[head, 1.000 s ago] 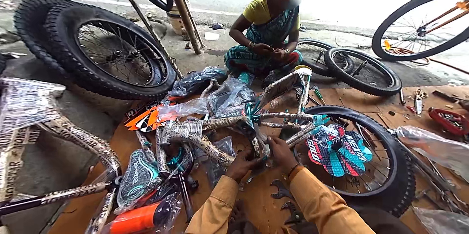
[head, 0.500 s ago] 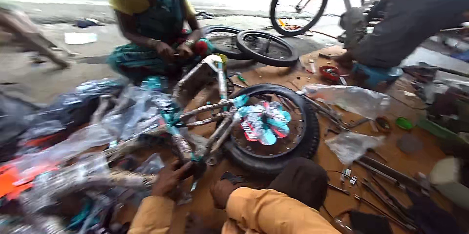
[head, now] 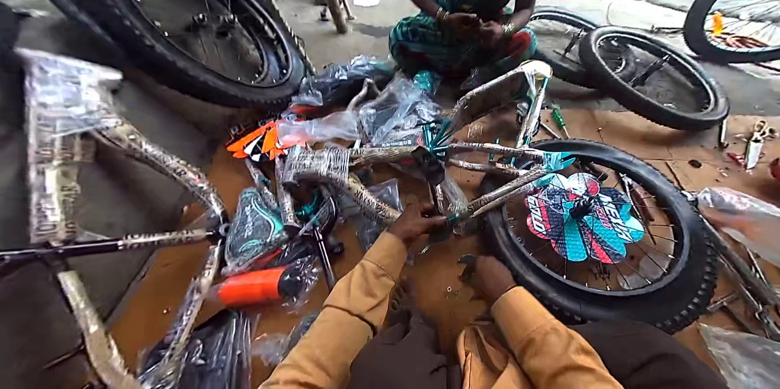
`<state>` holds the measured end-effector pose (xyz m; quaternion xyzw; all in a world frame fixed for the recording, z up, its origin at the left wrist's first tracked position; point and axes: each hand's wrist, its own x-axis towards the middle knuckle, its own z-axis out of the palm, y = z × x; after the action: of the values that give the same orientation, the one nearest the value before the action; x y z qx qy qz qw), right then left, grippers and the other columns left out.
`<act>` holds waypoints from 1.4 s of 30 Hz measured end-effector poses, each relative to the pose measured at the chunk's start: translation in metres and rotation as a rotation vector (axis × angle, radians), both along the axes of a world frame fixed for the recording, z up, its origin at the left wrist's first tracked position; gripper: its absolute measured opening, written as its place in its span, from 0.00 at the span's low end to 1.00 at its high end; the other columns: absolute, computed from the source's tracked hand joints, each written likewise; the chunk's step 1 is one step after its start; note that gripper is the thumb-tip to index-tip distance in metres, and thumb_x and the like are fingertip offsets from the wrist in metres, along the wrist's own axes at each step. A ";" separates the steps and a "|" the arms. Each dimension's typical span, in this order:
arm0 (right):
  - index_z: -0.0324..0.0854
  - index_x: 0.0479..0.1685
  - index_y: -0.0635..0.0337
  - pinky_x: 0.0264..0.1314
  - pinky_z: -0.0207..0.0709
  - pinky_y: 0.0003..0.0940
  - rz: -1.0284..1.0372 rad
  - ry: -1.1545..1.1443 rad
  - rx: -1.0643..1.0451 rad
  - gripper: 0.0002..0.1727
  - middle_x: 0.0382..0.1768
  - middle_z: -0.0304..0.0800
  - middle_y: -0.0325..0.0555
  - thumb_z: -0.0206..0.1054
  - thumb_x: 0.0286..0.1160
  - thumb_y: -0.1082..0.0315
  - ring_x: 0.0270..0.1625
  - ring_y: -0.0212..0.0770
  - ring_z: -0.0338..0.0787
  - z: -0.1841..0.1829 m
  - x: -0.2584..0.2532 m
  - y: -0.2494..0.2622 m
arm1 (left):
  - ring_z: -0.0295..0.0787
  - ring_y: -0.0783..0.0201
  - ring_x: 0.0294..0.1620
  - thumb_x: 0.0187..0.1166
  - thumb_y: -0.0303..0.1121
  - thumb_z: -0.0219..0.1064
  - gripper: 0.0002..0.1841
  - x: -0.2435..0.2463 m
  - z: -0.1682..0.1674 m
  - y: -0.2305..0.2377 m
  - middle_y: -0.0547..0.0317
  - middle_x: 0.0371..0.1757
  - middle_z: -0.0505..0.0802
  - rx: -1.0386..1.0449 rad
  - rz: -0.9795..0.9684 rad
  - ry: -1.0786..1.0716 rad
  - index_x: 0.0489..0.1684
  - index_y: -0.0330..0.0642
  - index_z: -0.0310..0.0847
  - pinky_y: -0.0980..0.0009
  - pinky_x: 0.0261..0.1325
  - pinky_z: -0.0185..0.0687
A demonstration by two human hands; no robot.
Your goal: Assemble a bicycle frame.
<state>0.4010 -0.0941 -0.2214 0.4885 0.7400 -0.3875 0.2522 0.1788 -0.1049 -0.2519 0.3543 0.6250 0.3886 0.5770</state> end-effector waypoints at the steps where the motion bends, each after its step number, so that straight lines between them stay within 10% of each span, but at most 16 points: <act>1: 0.89 0.56 0.59 0.67 0.78 0.66 -0.101 0.115 0.044 0.18 0.56 0.91 0.60 0.69 0.78 0.56 0.63 0.61 0.89 0.000 0.005 0.011 | 0.92 0.58 0.43 0.78 0.29 0.73 0.13 -0.001 0.002 0.000 0.45 0.46 0.92 0.001 -0.003 0.005 0.53 0.29 0.84 0.59 0.54 0.90; 5: 0.89 0.58 0.59 0.47 0.89 0.39 -0.700 0.830 0.001 0.13 0.43 0.94 0.47 0.73 0.78 0.67 0.39 0.40 0.93 -0.011 -0.003 0.034 | 0.92 0.56 0.44 0.78 0.28 0.73 0.13 -0.002 0.001 0.005 0.44 0.46 0.92 -0.004 -0.015 -0.004 0.53 0.28 0.83 0.57 0.55 0.90; 11: 0.85 0.56 0.62 0.40 0.88 0.38 -1.091 1.064 -0.033 0.13 0.40 0.92 0.49 0.75 0.74 0.73 0.33 0.41 0.90 -0.025 -0.045 0.039 | 0.92 0.60 0.45 0.86 0.29 0.65 0.11 -0.004 -0.003 0.000 0.48 0.47 0.93 -0.009 0.025 -0.123 0.57 0.31 0.84 0.61 0.57 0.88; 28: 0.81 0.52 0.66 0.43 0.89 0.40 -1.123 1.014 0.011 0.14 0.38 0.93 0.52 0.76 0.71 0.76 0.35 0.44 0.93 -0.032 -0.063 0.029 | 0.93 0.59 0.48 0.81 0.30 0.71 0.10 -0.008 -0.007 -0.004 0.49 0.49 0.94 0.053 0.046 -0.040 0.52 0.34 0.89 0.61 0.58 0.90; 31: 0.85 0.45 0.67 0.45 0.91 0.41 -1.158 1.030 -0.041 0.10 0.38 0.94 0.54 0.78 0.68 0.76 0.37 0.46 0.95 -0.033 -0.062 0.030 | 0.88 0.57 0.58 0.77 0.31 0.74 0.08 -0.008 -0.011 -0.004 0.47 0.63 0.87 0.105 0.030 0.073 0.45 0.35 0.91 0.60 0.63 0.87; 42: 0.84 0.43 0.71 0.34 0.85 0.33 -1.335 1.045 -0.140 0.07 0.33 0.91 0.54 0.75 0.72 0.77 0.30 0.41 0.90 -0.025 -0.063 0.019 | 0.85 0.57 0.67 0.88 0.32 0.60 0.13 -0.009 -0.024 -0.002 0.50 0.70 0.86 0.146 -0.032 -0.037 0.57 0.36 0.89 0.58 0.71 0.82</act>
<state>0.3382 -0.0753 -0.2468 0.5643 0.2924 -0.6757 -0.3736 0.1694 -0.1070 -0.2759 0.3981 0.5783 0.4302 0.5675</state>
